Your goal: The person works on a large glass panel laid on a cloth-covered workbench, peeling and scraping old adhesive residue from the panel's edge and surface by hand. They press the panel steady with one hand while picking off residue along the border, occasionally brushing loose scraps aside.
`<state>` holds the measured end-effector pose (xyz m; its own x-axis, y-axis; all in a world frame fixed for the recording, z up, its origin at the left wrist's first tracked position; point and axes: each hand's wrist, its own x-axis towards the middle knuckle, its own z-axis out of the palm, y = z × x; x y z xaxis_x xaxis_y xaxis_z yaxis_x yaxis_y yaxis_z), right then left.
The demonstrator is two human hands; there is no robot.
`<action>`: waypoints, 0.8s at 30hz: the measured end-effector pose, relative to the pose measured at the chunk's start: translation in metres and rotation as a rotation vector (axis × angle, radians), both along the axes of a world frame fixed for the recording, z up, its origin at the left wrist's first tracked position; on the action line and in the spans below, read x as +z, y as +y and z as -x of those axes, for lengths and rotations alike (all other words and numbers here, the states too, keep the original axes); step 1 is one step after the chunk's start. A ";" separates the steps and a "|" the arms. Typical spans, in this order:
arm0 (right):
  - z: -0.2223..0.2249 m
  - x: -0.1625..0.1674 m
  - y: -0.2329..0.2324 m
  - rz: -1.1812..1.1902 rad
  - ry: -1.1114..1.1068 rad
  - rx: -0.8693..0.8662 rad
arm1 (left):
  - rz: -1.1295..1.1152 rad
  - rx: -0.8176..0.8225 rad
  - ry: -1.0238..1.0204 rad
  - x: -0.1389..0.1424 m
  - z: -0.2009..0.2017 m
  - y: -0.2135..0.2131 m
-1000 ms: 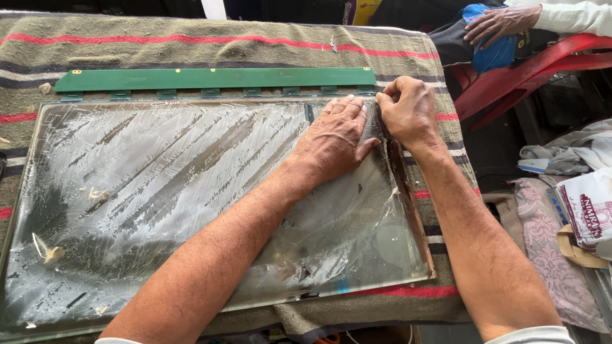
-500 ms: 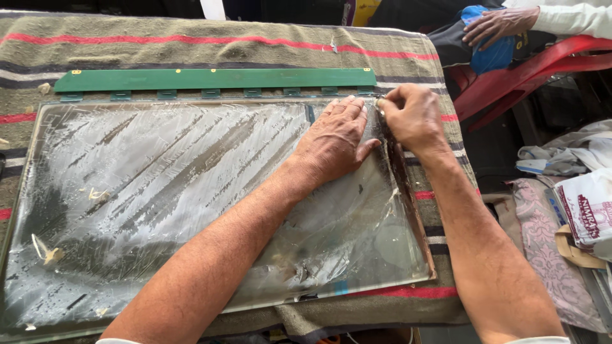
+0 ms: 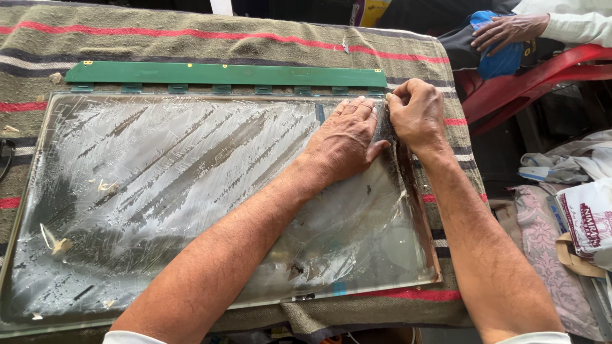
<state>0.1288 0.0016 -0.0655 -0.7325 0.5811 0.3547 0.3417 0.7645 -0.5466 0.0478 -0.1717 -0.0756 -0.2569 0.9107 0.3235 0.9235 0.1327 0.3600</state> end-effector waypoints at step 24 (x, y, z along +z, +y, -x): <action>-0.010 -0.004 0.014 0.096 -0.002 -0.039 | -0.018 -0.006 0.004 0.000 -0.005 0.008</action>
